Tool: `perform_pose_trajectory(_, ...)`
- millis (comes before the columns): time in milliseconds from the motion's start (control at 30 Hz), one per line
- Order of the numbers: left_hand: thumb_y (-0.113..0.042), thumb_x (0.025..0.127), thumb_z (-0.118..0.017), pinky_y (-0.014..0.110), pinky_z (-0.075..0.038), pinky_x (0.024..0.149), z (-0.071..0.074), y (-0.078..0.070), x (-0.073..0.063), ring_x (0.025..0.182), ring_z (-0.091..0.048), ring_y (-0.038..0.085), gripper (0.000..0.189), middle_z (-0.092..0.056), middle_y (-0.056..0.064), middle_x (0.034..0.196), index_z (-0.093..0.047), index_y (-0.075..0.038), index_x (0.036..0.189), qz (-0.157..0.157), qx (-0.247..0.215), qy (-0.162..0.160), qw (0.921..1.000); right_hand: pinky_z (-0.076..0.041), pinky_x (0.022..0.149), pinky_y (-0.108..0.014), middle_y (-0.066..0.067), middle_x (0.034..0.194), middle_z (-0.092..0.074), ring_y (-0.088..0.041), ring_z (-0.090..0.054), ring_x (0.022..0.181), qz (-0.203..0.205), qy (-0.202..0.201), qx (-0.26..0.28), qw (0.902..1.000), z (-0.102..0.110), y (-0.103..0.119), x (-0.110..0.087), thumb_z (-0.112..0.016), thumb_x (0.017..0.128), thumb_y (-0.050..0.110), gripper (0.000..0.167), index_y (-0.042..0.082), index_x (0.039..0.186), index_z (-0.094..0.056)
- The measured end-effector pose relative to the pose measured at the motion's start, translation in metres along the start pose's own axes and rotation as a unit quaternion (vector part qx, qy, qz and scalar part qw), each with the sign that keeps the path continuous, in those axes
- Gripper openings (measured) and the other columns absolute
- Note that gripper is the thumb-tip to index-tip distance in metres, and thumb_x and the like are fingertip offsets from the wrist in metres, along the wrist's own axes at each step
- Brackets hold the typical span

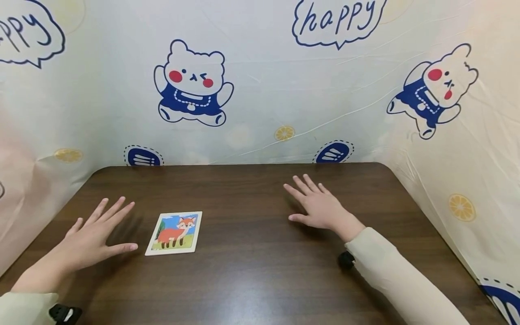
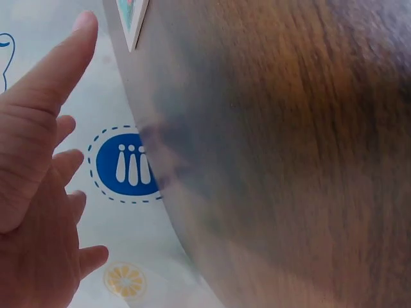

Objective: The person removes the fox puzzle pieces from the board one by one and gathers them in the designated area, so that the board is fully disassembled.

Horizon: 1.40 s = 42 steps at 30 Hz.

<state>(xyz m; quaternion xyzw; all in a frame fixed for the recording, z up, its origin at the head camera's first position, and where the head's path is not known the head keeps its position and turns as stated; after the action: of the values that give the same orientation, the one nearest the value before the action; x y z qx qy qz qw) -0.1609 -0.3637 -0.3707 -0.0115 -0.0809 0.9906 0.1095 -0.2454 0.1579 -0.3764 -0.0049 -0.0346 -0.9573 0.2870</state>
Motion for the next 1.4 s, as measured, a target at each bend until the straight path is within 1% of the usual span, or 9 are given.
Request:
perform_pose_trajectory(100, -0.068, 0.08, -0.068, 0.086, -0.016, 0.094, -0.003, 0.001, 0.003, 0.154, 0.013, 0.037, 0.109, -0.004, 0.012, 0.169, -0.012, -0.024, 0.161, -0.002, 0.001, 0.014, 0.9999, -0.025, 0.117, -0.064, -0.012, 0.167, -0.015, -0.037, -0.01, 0.155, 0.015, 0.016, 0.018, 0.9996, -0.001, 0.017, 0.014, -0.057, 0.094, 0.057, 0.083, 0.026, 0.16, -0.019)
perform_pose_trajectory(200, -0.068, 0.079, -0.069, 0.086, -0.023, 0.09, -0.006, -0.001, 0.008, 0.152, -0.004, 0.047, 0.108, -0.015, 0.018, 0.166, -0.018, -0.017, 0.16, -0.015, -0.005, 0.023, 0.9996, -0.025, 0.117, -0.063, -0.01, 0.167, -0.014, -0.036, -0.01, 0.155, 0.028, 0.033, 0.033, 0.9985, -0.002, 0.032, 0.025, -0.058, 0.095, 0.056, 0.082, 0.027, 0.161, -0.017)
perform_pose_trajectory(333, -0.063, 0.08, -0.071, 0.083, -0.029, 0.093, -0.009, -0.005, 0.017, 0.145, -0.021, 0.055, 0.106, -0.025, 0.026, 0.16, -0.026, -0.007, 0.157, -0.03, -0.038, 0.04, 0.998, -0.029, 0.116, -0.062, -0.009, 0.168, -0.014, -0.037, -0.015, 0.154, 0.044, 0.053, 0.039, 0.9969, -0.004, 0.049, 0.04, -0.057, 0.095, 0.056, 0.083, 0.029, 0.161, -0.014)
perform_pose_trajectory(533, -0.056, 0.08, -0.075, 0.075, -0.027, 0.105, -0.014, -0.011, 0.029, 0.14, -0.026, 0.059, 0.101, -0.029, 0.032, 0.156, -0.033, 0.0, 0.152, -0.039, -0.086, 0.056, 0.9939, -0.032, 0.116, -0.059, -0.008, 0.168, -0.014, -0.037, -0.02, 0.153, 0.066, 0.08, 0.05, 0.9934, -0.008, 0.071, 0.061, -0.055, 0.096, 0.055, 0.082, 0.028, 0.161, -0.013)
perform_pose_trajectory(733, -0.056, 0.079, -0.076, 0.072, -0.032, 0.105, -0.017, -0.018, 0.035, 0.137, -0.034, 0.056, 0.101, -0.034, 0.033, 0.154, -0.035, 0.001, 0.151, -0.046, -0.078, 0.066, 0.9937, -0.032, 0.117, -0.057, -0.004, 0.169, -0.013, -0.033, -0.017, 0.154, 0.083, 0.113, 0.068, 0.9878, -0.011, 0.093, 0.075, -0.054, 0.098, 0.053, 0.075, 0.027, 0.16, -0.021)
perform_pose_trajectory(867, -0.056, 0.078, -0.076, 0.07, -0.037, 0.103, -0.018, -0.022, 0.036, 0.135, -0.039, 0.054, 0.101, -0.037, 0.033, 0.152, -0.035, -0.001, 0.152, -0.034, -0.076, 0.077, 0.9935, -0.033, 0.116, -0.057, -0.004, 0.169, -0.013, -0.032, -0.016, 0.155, 0.095, 0.128, 0.084, 0.9836, -0.013, 0.107, 0.08, -0.054, 0.098, 0.053, 0.071, 0.026, 0.158, -0.028)
perform_pose_trajectory(1033, -0.057, 0.078, -0.076, 0.071, -0.038, 0.101, -0.02, -0.024, 0.038, 0.133, -0.041, 0.054, 0.1, -0.039, 0.033, 0.15, -0.036, -0.001, 0.151, -0.031, -0.081, 0.093, 0.9919, -0.031, 0.119, -0.05, 0.0, 0.168, -0.014, -0.028, -0.016, 0.155, 0.101, 0.139, 0.105, 0.9796, -0.015, 0.122, 0.087, -0.054, 0.098, 0.052, 0.069, 0.027, 0.157, -0.03)
perform_pose_trajectory(1167, -0.058, 0.078, -0.075, 0.071, -0.038, 0.101, -0.02, -0.027, 0.041, 0.132, -0.043, 0.054, 0.098, -0.042, 0.033, 0.149, -0.039, -0.002, 0.15, -0.042, -0.08, 0.091, 0.9917, -0.029, 0.121, -0.046, 0.0, 0.168, -0.017, -0.026, -0.018, 0.155, 0.107, 0.14, 0.114, 0.9777, -0.016, 0.13, 0.092, -0.055, 0.098, 0.052, 0.068, 0.026, 0.157, -0.031)
perform_pose_trajectory(1400, -0.056, 0.076, -0.078, 0.074, -0.037, 0.099, -0.022, -0.03, 0.045, 0.131, -0.04, 0.058, 0.098, -0.043, 0.033, 0.148, -0.041, -0.002, 0.149, -0.053, -0.083, 0.095, 0.9906, -0.027, 0.122, -0.043, -0.002, 0.167, -0.02, -0.027, -0.019, 0.155, 0.122, 0.148, 0.138, 0.9717, -0.021, 0.142, 0.1, -0.056, 0.098, 0.05, 0.069, 0.024, 0.157, -0.032)
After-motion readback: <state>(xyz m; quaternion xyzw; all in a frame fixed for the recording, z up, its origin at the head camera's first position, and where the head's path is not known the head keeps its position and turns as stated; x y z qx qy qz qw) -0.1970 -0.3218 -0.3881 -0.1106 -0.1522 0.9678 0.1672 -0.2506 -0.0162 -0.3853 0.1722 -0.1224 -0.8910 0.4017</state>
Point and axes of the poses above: each hand's wrist, its own x-axis towards the middle knuckle, its own z-axis out of the back of the hand, y = z × x, the point moved 2 cm from there along x, towards the middle knuckle
